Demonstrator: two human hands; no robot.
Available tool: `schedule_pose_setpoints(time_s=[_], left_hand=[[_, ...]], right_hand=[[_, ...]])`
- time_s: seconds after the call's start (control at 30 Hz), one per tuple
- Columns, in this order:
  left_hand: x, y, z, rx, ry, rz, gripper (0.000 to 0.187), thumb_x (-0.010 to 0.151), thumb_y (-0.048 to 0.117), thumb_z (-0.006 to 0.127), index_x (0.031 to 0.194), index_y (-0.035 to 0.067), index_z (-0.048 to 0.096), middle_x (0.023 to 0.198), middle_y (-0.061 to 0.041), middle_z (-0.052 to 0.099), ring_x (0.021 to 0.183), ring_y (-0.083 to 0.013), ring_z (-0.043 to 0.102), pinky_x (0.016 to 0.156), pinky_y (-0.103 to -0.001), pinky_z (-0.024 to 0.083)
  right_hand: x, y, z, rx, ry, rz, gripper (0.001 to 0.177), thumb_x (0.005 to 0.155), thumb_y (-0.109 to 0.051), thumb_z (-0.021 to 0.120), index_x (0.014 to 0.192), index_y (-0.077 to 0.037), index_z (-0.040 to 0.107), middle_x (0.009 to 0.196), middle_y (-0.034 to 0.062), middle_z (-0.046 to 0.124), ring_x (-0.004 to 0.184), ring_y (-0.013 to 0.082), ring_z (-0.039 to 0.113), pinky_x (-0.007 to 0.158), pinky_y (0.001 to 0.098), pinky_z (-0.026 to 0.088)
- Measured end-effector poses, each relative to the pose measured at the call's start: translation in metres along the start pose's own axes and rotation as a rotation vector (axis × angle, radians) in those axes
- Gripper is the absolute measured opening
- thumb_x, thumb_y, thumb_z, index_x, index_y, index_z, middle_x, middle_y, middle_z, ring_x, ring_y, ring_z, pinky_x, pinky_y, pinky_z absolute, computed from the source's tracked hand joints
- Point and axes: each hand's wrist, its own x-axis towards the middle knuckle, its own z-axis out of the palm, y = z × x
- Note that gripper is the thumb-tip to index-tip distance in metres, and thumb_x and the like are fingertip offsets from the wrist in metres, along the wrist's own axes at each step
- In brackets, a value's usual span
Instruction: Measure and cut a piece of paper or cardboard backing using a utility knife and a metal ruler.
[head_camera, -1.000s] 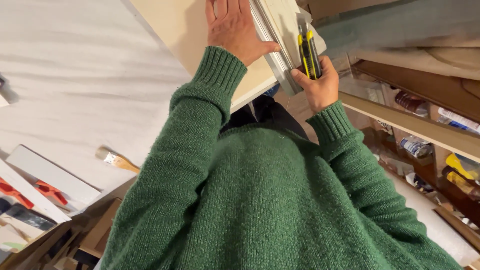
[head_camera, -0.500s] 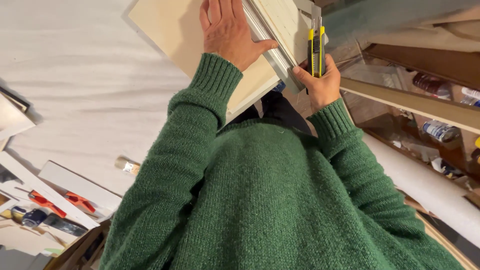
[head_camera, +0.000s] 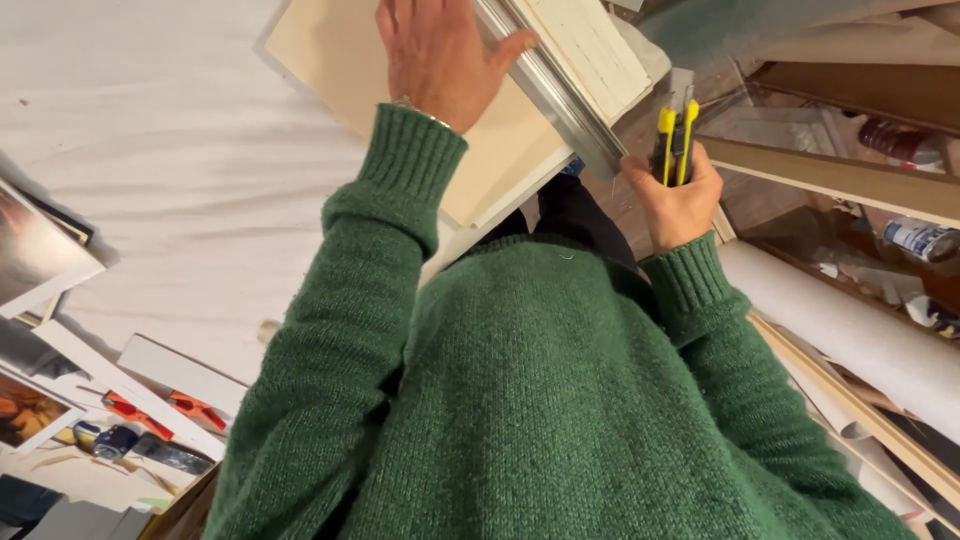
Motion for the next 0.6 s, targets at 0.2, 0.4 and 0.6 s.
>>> schedule_pose_setpoints(time_s=[0.2,0.4,0.6], left_hand=[[-0.051,-0.036,-0.043,-0.177,0.176,-0.178,0.071,0.093,0.042,0.09,0.135,0.0,0.051,0.136,-0.021,0.053,0.13,-0.0377,0.047,0.109,-0.054,0.036],[-0.155,-0.049,-0.06,-0.649,0.12,-0.628,0.039,0.097,0.019,0.08,0.121,0.002,0.054,0.111,-0.011,0.058,0.1,-0.0224,0.056,0.087,-0.035,0.051],[-0.191,-0.018,-0.05,-1.318,-0.002,-1.052,0.029,0.096,0.02,0.067,0.117,0.004,0.055,0.113,-0.011,0.069,0.102,-0.0194,0.066,0.086,-0.032,0.053]], right_hand=[[0.004,-0.015,-0.004,0.129,0.034,0.12,0.027,0.085,-0.008,0.087,0.097,-0.005,0.063,0.087,-0.0048,0.061,0.076,0.0057,0.054,0.07,0.0221,0.047],[0.012,-0.025,-0.003,-0.139,0.04,-0.093,0.028,0.089,-0.007,0.09,0.096,-0.001,0.063,0.098,0.0006,0.057,0.086,0.0103,0.054,0.079,0.027,0.046],[0.031,-0.047,0.011,-0.221,-0.037,-0.176,0.029,0.091,-0.008,0.091,0.101,0.001,0.064,0.098,0.0027,0.061,0.088,0.0119,0.057,0.082,0.0286,0.049]])
